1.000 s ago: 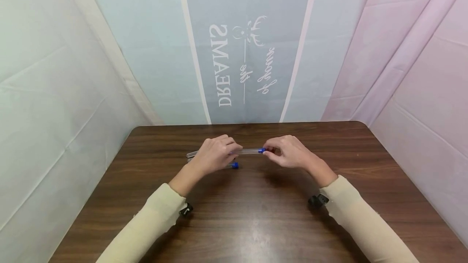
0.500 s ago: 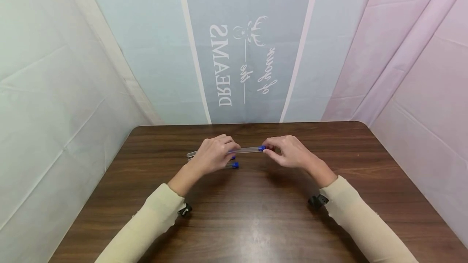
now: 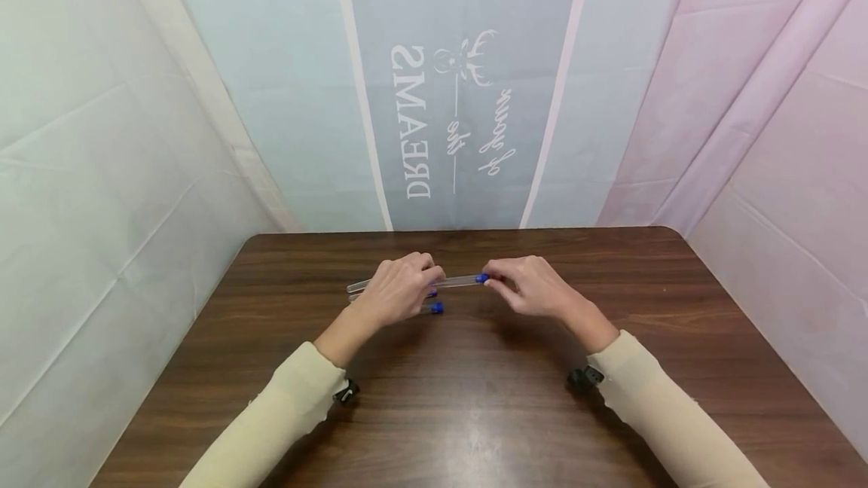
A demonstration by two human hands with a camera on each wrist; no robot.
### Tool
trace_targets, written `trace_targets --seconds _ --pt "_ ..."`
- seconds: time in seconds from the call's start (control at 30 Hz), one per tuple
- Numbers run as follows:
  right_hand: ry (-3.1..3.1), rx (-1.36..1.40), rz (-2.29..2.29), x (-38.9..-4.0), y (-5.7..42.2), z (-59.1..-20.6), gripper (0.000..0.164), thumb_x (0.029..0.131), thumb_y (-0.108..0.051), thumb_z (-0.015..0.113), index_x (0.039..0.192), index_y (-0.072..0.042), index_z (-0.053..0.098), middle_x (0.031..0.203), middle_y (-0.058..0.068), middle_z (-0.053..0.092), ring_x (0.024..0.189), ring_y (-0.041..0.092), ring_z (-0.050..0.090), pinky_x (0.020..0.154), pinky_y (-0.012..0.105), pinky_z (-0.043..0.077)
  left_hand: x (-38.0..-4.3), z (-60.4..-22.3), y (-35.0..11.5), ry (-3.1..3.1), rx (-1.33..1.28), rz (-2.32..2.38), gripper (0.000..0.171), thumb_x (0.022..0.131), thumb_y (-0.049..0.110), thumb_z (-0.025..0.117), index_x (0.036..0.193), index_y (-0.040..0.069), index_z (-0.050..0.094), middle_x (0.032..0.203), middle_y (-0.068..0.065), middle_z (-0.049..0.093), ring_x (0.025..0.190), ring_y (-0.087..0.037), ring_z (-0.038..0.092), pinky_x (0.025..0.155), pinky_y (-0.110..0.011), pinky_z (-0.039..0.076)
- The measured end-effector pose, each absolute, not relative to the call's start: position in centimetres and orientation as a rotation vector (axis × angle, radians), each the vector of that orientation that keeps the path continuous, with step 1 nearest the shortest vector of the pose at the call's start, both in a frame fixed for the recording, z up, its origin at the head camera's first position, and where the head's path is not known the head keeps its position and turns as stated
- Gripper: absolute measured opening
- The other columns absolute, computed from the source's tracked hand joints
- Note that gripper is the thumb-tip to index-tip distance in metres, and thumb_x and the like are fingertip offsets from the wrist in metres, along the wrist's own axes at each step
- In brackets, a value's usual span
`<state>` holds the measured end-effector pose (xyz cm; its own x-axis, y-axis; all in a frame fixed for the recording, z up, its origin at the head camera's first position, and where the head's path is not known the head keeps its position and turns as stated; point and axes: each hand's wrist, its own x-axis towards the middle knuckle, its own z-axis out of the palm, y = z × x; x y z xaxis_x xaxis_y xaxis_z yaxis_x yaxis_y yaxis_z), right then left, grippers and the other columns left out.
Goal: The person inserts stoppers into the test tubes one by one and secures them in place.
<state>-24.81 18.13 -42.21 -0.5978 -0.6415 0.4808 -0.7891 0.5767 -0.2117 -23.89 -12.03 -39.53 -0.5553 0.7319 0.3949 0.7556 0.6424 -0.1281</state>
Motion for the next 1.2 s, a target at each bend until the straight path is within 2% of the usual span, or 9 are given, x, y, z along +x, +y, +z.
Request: trace_targets --seconds 0.17,0.5,0.73,0.83,1.0,1.1,1.2 --pt "-2.538 1.153 0.635 -24.8 18.0 -42.7 0.007 0.107 -0.015 0.073 0.101 -0.016 0.074 0.073 -0.011 0.063 0.061 -0.006 0.04 0.058 0.021 0.037 -23.7 -39.8 -11.7 -2.452 -1.182 -0.025 0.008 0.102 0.017 0.084 0.109 0.02 0.081 0.096 0.001 0.071 0.079 -0.016 0.065 0.052 -0.026 0.046" --pt "-2.676 1.13 0.817 -24.7 18.4 -42.7 0.01 0.111 -0.018 0.069 0.102 -0.018 0.073 0.074 -0.015 0.062 0.062 -0.005 0.045 0.06 0.022 0.041 -23.6 -40.6 -11.5 -2.432 -1.189 -0.002 0.01 0.101 0.02 0.084 0.108 0.02 0.077 0.094 0.001 0.07 0.08 -0.015 0.065 0.052 -0.026 0.047" --pt "-2.723 1.117 0.843 -25.0 18.6 -42.6 0.006 0.114 -0.023 0.067 0.114 -0.019 0.072 0.075 -0.013 0.066 0.061 -0.004 0.05 0.06 0.023 0.044 -24.1 -41.5 -11.6 -2.386 -1.14 -0.091 0.021 0.095 0.024 0.092 0.1 0.018 0.072 0.093 0.002 0.071 0.079 -0.016 0.067 0.051 -0.027 0.047" --pt "-2.748 1.113 0.876 -25.2 18.7 -42.5 0.008 0.113 -0.023 0.069 0.117 -0.019 0.074 0.082 -0.01 0.073 0.067 -0.003 0.058 0.065 0.024 0.051 -24.3 -41.7 -11.7 -2.381 -1.131 -0.108 0.023 0.094 0.025 0.093 0.098 0.019 0.071 0.092 0.002 0.071 0.08 -0.015 0.068 0.05 -0.027 0.047" --pt "-2.756 1.098 0.879 -25.3 18.9 -42.4 0.015 0.11 -0.024 0.073 0.123 -0.018 0.08 0.103 -0.006 0.085 0.088 0.004 0.077 0.078 0.026 0.061 -24.9 -41.8 -12.2 -2.415 -1.116 -0.148 0.018 0.096 0.022 0.092 0.099 0.018 0.075 0.095 0.002 0.074 0.086 -0.016 0.072 0.053 -0.029 0.052" --pt "-2.736 1.091 0.827 -25.5 19.2 -42.2 0.018 0.11 -0.023 0.073 0.124 -0.018 0.082 0.113 -0.005 0.087 0.095 0.008 0.078 0.079 0.028 0.06 -25.3 -41.6 -12.8 -2.448 -1.093 -0.167 0.016 0.096 0.021 0.092 0.1 0.018 0.077 0.097 0.002 0.076 0.089 -0.017 0.073 0.054 -0.03 0.053" --pt "-2.722 1.08 0.766 -25.7 19.8 -42.1 0.019 0.11 -0.024 0.072 0.125 -0.018 0.084 0.118 -0.005 0.086 0.091 0.006 0.074 0.078 0.03 0.056 -25.6 -41.2 -13.5 -2.481 -1.062 -0.157 0.014 0.097 0.021 0.091 0.101 0.019 0.078 0.098 0.002 0.077 0.09 -0.018 0.074 0.055 -0.03 0.054"
